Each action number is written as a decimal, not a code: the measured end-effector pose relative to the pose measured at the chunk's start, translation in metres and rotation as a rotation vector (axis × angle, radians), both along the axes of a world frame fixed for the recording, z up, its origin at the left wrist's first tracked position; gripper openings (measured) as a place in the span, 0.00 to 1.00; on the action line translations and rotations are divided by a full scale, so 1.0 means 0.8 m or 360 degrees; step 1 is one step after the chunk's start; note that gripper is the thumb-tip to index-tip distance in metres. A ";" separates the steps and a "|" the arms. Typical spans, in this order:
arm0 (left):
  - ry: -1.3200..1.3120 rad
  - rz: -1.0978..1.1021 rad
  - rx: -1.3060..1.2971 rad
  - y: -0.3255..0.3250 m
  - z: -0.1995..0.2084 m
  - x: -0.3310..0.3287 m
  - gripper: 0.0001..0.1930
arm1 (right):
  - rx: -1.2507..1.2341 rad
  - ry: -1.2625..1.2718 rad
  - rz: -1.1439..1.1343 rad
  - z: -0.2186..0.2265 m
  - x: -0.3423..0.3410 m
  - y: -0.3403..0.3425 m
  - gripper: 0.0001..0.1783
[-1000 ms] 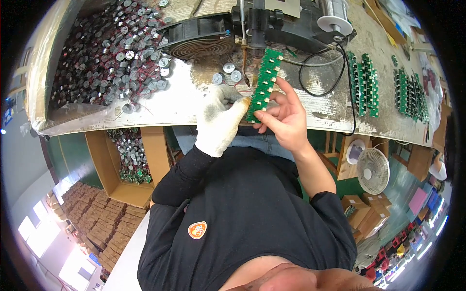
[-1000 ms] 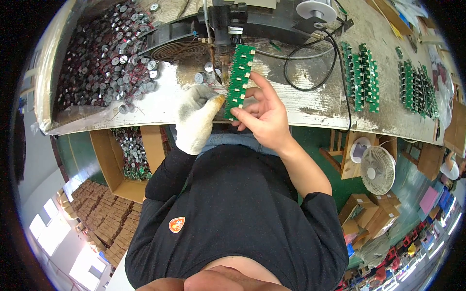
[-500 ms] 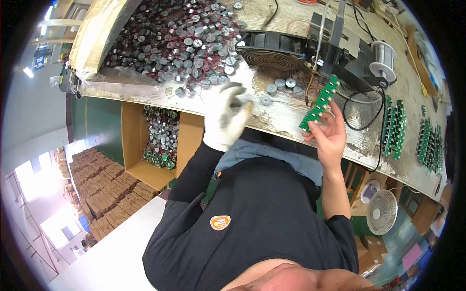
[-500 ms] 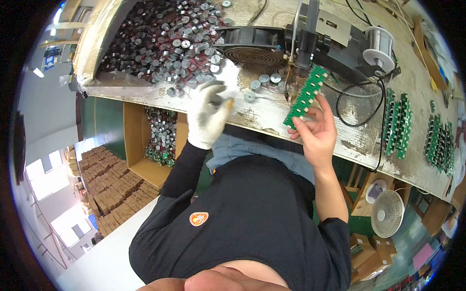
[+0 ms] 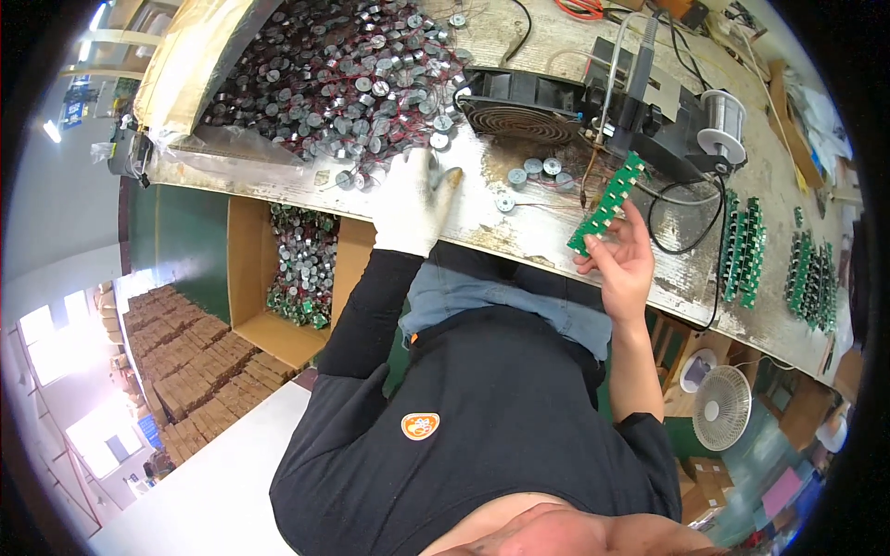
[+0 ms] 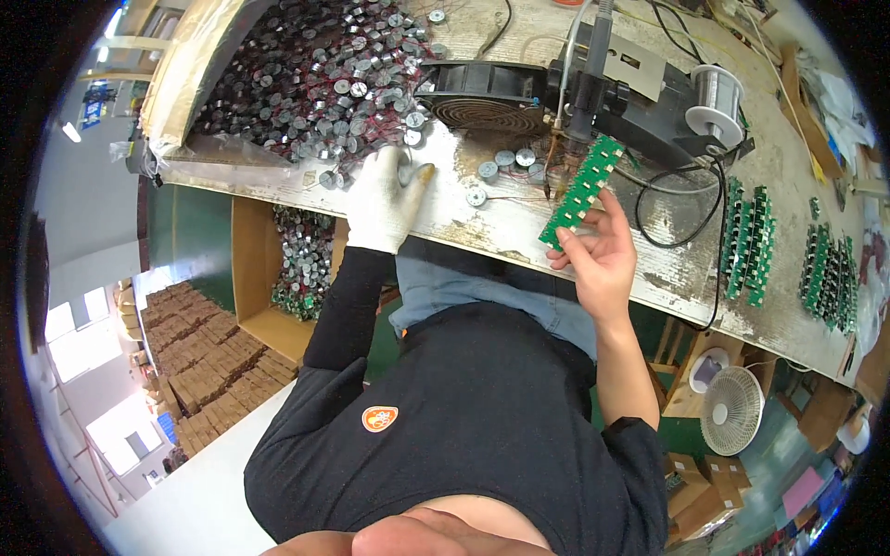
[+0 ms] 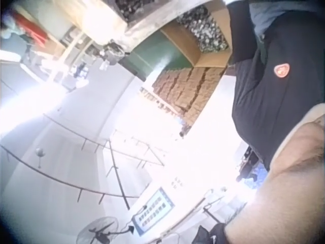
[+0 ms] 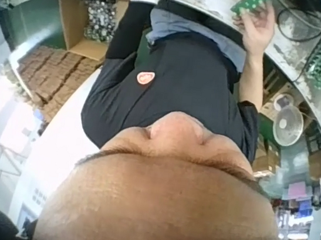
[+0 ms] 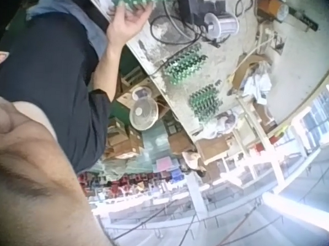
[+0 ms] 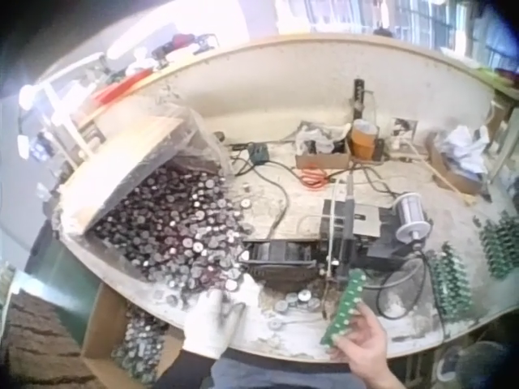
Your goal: The person solders electronic components onto printed circuit boards using a soldering iron and solder wire.
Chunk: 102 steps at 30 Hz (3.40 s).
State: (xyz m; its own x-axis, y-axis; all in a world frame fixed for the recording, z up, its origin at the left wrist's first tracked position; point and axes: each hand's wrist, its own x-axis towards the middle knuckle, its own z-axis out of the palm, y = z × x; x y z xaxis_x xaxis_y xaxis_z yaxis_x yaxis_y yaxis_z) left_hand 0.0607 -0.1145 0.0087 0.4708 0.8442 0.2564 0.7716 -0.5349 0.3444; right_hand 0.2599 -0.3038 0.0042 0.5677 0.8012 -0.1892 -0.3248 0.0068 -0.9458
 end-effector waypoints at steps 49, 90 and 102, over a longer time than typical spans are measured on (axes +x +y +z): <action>-0.1313 -0.0216 -0.2126 -0.095 0.018 0.089 0.08 | 0.0141 0.0240 0.0084 0.008 0.005 -0.001 0.37; -0.1223 -0.0178 -0.2074 -0.087 0.022 0.087 0.12 | 0.0275 0.0204 -0.0010 -0.001 0.006 0.002 0.38; -0.1110 -0.0252 -0.2046 -0.088 0.017 0.089 0.08 | 0.0206 0.0238 0.0005 0.008 0.002 0.003 0.37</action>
State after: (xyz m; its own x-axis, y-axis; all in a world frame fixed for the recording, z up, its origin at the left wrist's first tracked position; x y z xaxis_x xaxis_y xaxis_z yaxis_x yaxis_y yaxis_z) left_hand 0.1315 -0.1852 0.0220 0.6767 0.6147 -0.4052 0.2171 0.3592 0.9076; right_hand 0.2614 -0.3012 0.0110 0.5384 0.8261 -0.1664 -0.4617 0.1239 -0.8784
